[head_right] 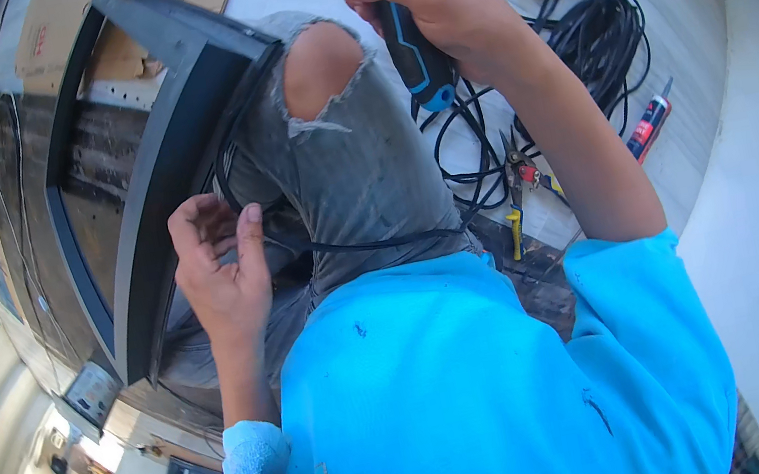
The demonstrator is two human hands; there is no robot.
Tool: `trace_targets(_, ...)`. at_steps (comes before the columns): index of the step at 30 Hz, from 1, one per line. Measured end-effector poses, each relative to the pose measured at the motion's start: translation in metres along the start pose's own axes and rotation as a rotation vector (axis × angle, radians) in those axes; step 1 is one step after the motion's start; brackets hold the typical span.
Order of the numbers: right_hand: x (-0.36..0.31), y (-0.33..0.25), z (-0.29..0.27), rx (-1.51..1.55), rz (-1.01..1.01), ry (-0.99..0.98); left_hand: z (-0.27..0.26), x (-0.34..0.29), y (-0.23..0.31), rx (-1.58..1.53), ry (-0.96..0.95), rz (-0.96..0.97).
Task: The person is seen installing a rubber seal or gasket into the groove of a metal window or door frame using tools like a screwdriver and pincers.
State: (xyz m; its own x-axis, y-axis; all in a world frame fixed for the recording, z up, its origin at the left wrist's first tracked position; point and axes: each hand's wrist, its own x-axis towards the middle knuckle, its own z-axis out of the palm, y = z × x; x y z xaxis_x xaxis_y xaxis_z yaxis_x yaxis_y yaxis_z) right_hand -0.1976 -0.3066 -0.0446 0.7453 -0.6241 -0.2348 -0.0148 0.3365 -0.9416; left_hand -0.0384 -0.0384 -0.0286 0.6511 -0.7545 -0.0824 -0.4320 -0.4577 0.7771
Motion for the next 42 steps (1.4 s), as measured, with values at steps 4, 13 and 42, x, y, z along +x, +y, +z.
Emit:
trace_targets(4, -0.003, 0.001, 0.022, 0.049, -0.001, 0.031, 0.012, -0.008, -0.007, -0.935, -0.012, -0.353)
trace_targets(13, -0.002, -0.017, 0.069, -0.312, -0.332, -0.002, -0.019, 0.038, -0.001, -0.123, 0.053, 0.303)
trace_targets(42, -0.171, 0.058, -0.090, -0.520, 0.408, 0.071, -0.030, 0.029, -0.014, -1.171, -0.394, -0.302)
